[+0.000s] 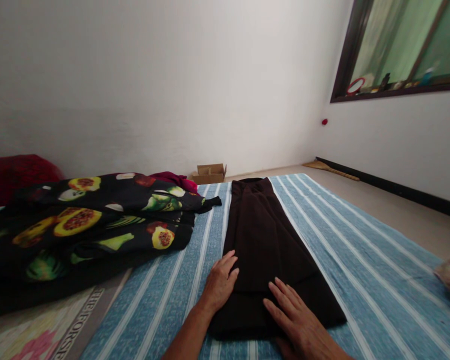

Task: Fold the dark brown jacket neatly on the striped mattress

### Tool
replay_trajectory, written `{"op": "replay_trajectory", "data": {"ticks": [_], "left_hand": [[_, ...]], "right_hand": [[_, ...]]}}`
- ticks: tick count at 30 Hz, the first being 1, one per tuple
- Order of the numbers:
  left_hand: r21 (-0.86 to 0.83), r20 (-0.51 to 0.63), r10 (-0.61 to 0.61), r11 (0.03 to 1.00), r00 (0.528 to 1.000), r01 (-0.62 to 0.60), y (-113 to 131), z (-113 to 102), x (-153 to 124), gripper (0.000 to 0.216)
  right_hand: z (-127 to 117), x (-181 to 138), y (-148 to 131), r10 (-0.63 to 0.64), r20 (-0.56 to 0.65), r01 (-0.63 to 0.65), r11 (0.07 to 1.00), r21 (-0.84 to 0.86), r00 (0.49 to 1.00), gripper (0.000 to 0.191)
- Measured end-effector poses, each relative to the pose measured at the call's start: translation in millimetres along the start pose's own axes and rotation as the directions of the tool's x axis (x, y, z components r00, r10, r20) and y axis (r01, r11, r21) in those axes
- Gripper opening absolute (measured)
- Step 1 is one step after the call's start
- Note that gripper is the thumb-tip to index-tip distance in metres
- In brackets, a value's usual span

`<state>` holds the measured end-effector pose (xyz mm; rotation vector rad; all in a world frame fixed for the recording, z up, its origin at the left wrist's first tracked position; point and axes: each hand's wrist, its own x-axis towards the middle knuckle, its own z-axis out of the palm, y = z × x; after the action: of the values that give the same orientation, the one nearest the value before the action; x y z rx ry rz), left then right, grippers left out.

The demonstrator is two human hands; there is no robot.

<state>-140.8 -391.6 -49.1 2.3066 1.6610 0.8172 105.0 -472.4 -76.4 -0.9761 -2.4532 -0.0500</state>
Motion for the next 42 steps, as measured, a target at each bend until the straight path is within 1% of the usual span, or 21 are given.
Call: {"op": "replay_trajectory", "data": {"ticks": [5, 9, 13, 17, 19, 22, 24, 26, 30, 32, 34, 38, 42], "left_hand": [[0.001, 0.005, 0.014, 1.000, 1.000, -0.014, 0.4, 0.0, 1.6, 0.032], [0.003, -0.003, 0.021, 1.000, 1.000, -0.021, -1.0, 1.7, 1.8, 0.031], [0.025, -0.007, 0.052, 0.998, 0.999, -0.052, 0.5, 2.1, 1.4, 0.030], [0.064, 0.005, 0.070, 0.995, 0.998, -0.070, 3.5, 0.0, 1.3, 0.029], [0.083, 0.016, 0.077, 0.994, 0.997, -0.078, 5.5, -2.3, 1.0, 0.029], [0.109, 0.048, 0.089, 0.990, 0.995, -0.094, 12.7, -7.4, -0.6, 0.029], [0.119, 0.083, 0.104, 0.986, 0.991, -0.114, 22.4, -11.3, -2.6, 0.029], [0.114, 0.134, 0.139, 0.981, 0.981, -0.155, 35.8, -14.6, -4.8, 0.030], [0.094, 0.281, 0.199, 0.968, 0.939, -0.233, 62.5, -16.2, -9.2, 0.036], [0.091, 0.362, 0.189, 0.967, 0.913, -0.236, 69.8, -14.2, -11.3, 0.041], [0.090, 0.412, 0.172, 0.969, 0.895, -0.228, 72.0, -11.3, -13.5, 0.047], [0.094, 0.416, 0.168, 0.969, 0.894, -0.226, 69.7, -5.8, -17.4, 0.051], [0.108, 0.407, 0.173, 0.966, 0.897, -0.236, 69.2, -1.7, -19.2, 0.053]], "right_hand": [[-15.7, 1.5, -7.4, 0.032, 0.045, -0.034, 0.999, 0.043, 0.998, 0.077], [-23.3, 3.9, -10.2, 0.050, 0.076, -0.056, 0.995, 0.086, 0.996, 0.075], [-28.6, 4.7, -13.2, 0.065, 0.102, -0.073, 0.994, 0.076, 0.993, 0.077], [-29.5, 2.7, -14.6, 0.056, 0.107, -0.062, 0.997, 0.049, 0.993, 0.079], [-27.4, 0.0, -13.9, 0.046, 0.075, -0.048, 0.998, 0.035, 0.996, 0.075], [-22.0, -6.8, -11.4, 0.032, -0.038, -0.032, 0.999, 0.004, 0.999, 0.066], [-18.6, -12.1, -9.4, 0.041, -0.118, -0.043, 0.999, -0.017, 0.992, 0.057], [-16.3, -16.7, -8.0, 0.058, -0.159, -0.064, 0.998, -0.027, 0.986, 0.051], [-15.5, -21.0, -6.9, 0.054, -0.177, -0.059, 0.998, -0.019, 0.983, 0.047], [-15.5, -21.4, -6.7, 0.050, -0.181, -0.053, 0.998, -0.014, 0.982, 0.046], [-15.0, -21.8, -6.6, 0.054, -0.173, -0.057, 0.998, -0.014, 0.983, 0.045], [-13.3, -23.0, -7.2, 0.053, -0.177, -0.056, 0.998, -0.016, 0.983, 0.042], [-13.6, -23.0, -9.1, 0.034, -0.226, -0.040, 0.999, -0.022, 0.974, 0.038]]}}
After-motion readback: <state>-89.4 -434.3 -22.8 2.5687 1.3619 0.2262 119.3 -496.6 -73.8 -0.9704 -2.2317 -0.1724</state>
